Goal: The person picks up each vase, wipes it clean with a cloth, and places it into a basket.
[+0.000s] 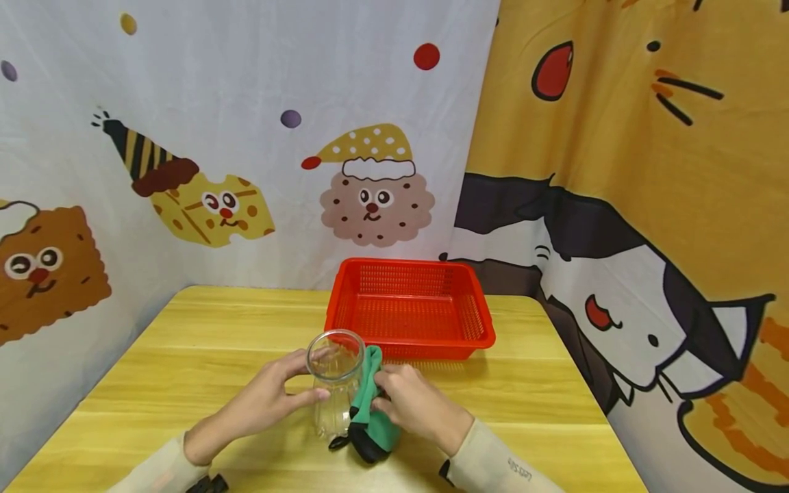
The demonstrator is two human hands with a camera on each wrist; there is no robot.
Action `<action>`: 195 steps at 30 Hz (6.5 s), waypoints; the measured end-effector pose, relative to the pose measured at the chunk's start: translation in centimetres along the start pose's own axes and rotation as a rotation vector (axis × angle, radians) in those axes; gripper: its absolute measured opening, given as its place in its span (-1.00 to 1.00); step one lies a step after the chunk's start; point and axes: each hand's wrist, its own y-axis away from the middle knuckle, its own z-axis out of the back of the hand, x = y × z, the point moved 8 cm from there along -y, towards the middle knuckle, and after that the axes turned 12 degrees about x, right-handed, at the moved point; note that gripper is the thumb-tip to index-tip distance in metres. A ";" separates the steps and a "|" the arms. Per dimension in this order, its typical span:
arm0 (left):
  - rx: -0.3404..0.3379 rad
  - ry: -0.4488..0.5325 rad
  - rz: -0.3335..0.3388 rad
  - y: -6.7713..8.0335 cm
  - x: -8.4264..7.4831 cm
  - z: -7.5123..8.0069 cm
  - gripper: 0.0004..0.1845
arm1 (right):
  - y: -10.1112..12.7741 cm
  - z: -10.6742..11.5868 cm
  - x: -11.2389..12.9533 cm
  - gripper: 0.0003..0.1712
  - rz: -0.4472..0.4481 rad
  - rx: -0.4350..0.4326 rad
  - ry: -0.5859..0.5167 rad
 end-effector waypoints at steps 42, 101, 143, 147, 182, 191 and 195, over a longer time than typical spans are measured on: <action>-0.026 -0.038 -0.039 0.2 -0.2 -0.1 -0.30 | -0.1 -2.5 -1.1 -0.73 -0.026 0.104 0.022; -0.013 -0.023 -0.004 0.3 0.0 -0.2 -0.29 | 0.8 0.0 -0.4 -0.71 0.077 -0.110 -0.171; -0.013 -0.005 -0.024 0.2 -0.1 -0.3 -0.37 | 1.7 3.4 1.8 -0.74 0.283 -0.384 -0.117; -0.012 -0.003 -0.022 0.1 0.0 -0.3 -0.38 | 1.9 3.4 1.7 -0.73 0.274 -0.389 -0.131; -0.019 -0.015 -0.038 0.1 -0.2 -0.3 -0.38 | 1.1 3.1 1.9 -0.79 0.122 -0.265 -0.084; -0.020 -0.014 -0.034 0.1 -0.2 -0.3 -0.37 | 1.0 3.0 1.9 -0.79 0.091 -0.243 -0.042; -0.021 -0.019 -0.033 0.1 -0.2 -0.3 -0.36 | 1.0 2.8 1.8 -0.77 0.090 -0.237 -0.038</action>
